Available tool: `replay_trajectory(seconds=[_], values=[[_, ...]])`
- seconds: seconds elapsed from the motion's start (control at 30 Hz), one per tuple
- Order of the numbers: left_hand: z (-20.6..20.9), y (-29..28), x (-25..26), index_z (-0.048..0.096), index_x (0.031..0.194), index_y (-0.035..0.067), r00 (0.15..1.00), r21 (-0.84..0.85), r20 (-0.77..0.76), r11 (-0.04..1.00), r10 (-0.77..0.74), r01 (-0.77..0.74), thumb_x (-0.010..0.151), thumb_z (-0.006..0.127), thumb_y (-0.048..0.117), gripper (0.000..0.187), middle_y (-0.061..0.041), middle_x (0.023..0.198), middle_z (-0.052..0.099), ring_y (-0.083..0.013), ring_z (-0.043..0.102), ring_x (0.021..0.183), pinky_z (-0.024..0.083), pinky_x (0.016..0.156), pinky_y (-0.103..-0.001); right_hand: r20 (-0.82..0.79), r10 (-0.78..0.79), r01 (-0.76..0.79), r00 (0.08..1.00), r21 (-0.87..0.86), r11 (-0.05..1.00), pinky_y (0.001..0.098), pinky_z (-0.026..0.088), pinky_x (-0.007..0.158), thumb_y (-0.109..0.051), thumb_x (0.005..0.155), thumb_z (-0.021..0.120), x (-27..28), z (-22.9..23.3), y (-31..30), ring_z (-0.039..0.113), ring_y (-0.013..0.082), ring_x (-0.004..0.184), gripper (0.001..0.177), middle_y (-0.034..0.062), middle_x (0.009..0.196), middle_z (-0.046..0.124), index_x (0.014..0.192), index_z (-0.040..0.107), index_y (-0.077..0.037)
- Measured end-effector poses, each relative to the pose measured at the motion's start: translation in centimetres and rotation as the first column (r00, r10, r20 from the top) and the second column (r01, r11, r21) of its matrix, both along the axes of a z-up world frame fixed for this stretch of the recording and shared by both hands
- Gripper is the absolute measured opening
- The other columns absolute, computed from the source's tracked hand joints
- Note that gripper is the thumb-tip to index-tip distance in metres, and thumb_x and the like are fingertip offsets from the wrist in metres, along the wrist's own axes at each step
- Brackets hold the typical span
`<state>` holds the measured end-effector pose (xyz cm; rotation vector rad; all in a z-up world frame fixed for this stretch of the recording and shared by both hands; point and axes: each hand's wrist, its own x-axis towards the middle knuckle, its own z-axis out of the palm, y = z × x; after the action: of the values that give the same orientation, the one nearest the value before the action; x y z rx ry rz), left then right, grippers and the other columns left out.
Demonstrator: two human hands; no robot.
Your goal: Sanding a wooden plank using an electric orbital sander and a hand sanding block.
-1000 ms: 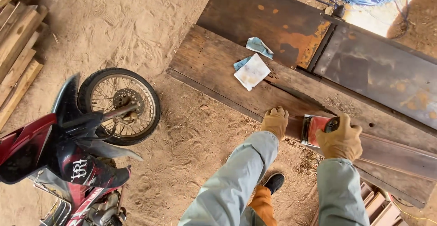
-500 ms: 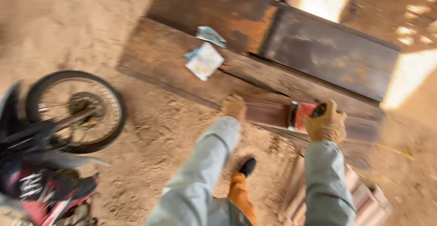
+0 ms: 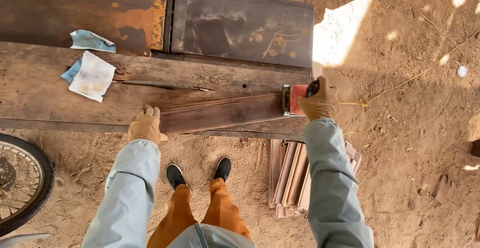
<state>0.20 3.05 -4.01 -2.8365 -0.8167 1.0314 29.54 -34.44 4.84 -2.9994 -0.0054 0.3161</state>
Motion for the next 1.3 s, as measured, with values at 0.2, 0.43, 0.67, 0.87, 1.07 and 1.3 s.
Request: replay_trajectory(seconds=[0.2,0.43,0.67,0.87,1.07,1.3], values=[[-2.5,0.2,-0.8,0.027,0.163,0.018,0.999,0.069,0.024,0.997,-0.031,0.029,0.071,0.087,0.056,0.116,-0.01,0.166,0.031,-0.0262,0.05,0.14,0.056,0.102,-0.034,-0.008,-0.028,0.028,1.0,0.005,1.0,0.0487,0.062,0.077,-0.023,0.079,0.083,1.3,-0.1,-2.6,0.068,0.0413,0.099,0.062,0.0181,0.12,0.055,0.133,0.053,-0.029],[0.3,-0.1,0.6,0.019,0.163,0.014,0.995,-0.037,-0.094,0.999,0.029,-0.033,0.072,0.087,0.06,0.123,-0.012,0.167,0.025,-0.0294,0.04,0.146,0.049,0.111,-0.037,-0.05,-0.025,0.026,0.998,0.031,0.999,0.0495,0.062,0.077,-0.027,0.075,0.084,-1.8,0.9,0.3,0.07,0.0404,0.098,0.065,0.0164,0.123,0.055,0.132,0.052,-0.032],[0.9,0.3,0.1,0.015,0.163,0.009,0.997,-0.148,-0.056,0.988,0.045,-0.053,0.075,0.089,0.051,0.123,-0.015,0.169,0.018,-0.0345,0.033,0.149,0.041,0.116,-0.043,0.0,0.135,-0.135,0.991,0.072,0.988,0.0523,0.058,0.08,-0.033,0.073,0.085,-5.7,-0.3,5.1,0.07,0.0419,0.098,0.07,0.0163,0.118,0.063,0.134,0.053,-0.031],[0.6,0.6,-0.3,0.016,0.162,0.004,0.998,-0.105,-0.045,0.994,-0.036,0.031,0.077,0.087,0.054,0.121,-0.022,0.164,0.026,-0.0345,0.041,0.144,0.045,0.113,-0.039,-0.006,0.218,-0.217,0.976,0.05,0.975,0.0504,0.062,0.069,-0.035,0.074,0.087,-11.5,0.3,13.1,0.071,0.0401,0.094,0.071,0.0202,0.121,0.058,0.136,0.053,-0.032],[0.3,0.6,-1.3,0.022,0.161,0.006,0.998,-0.089,0.047,0.995,-0.044,0.048,0.079,0.085,0.051,0.113,-0.018,0.161,0.032,-0.0296,0.046,0.139,0.046,0.111,-0.037,-0.181,0.234,-0.221,0.955,0.089,0.971,0.0471,0.062,0.064,-0.054,0.086,0.076,-18.9,4.2,22.5,0.071,0.035,0.091,0.061,0.0189,0.115,0.056,0.137,0.051,-0.031],[-6.2,1.0,-2.9,0.051,0.151,0.016,0.935,0.044,0.352,0.998,-0.046,0.033,0.104,0.063,0.02,0.049,-0.009,0.146,0.056,-0.0251,0.06,0.127,0.054,0.104,-0.045,-0.204,0.356,-0.336,0.912,0.128,0.933,0.0463,0.061,0.065,-0.049,0.097,0.063,-22.9,2.0,26.7,0.068,0.0335,0.093,0.039,0.0182,0.113,0.057,0.128,0.051,-0.03]])
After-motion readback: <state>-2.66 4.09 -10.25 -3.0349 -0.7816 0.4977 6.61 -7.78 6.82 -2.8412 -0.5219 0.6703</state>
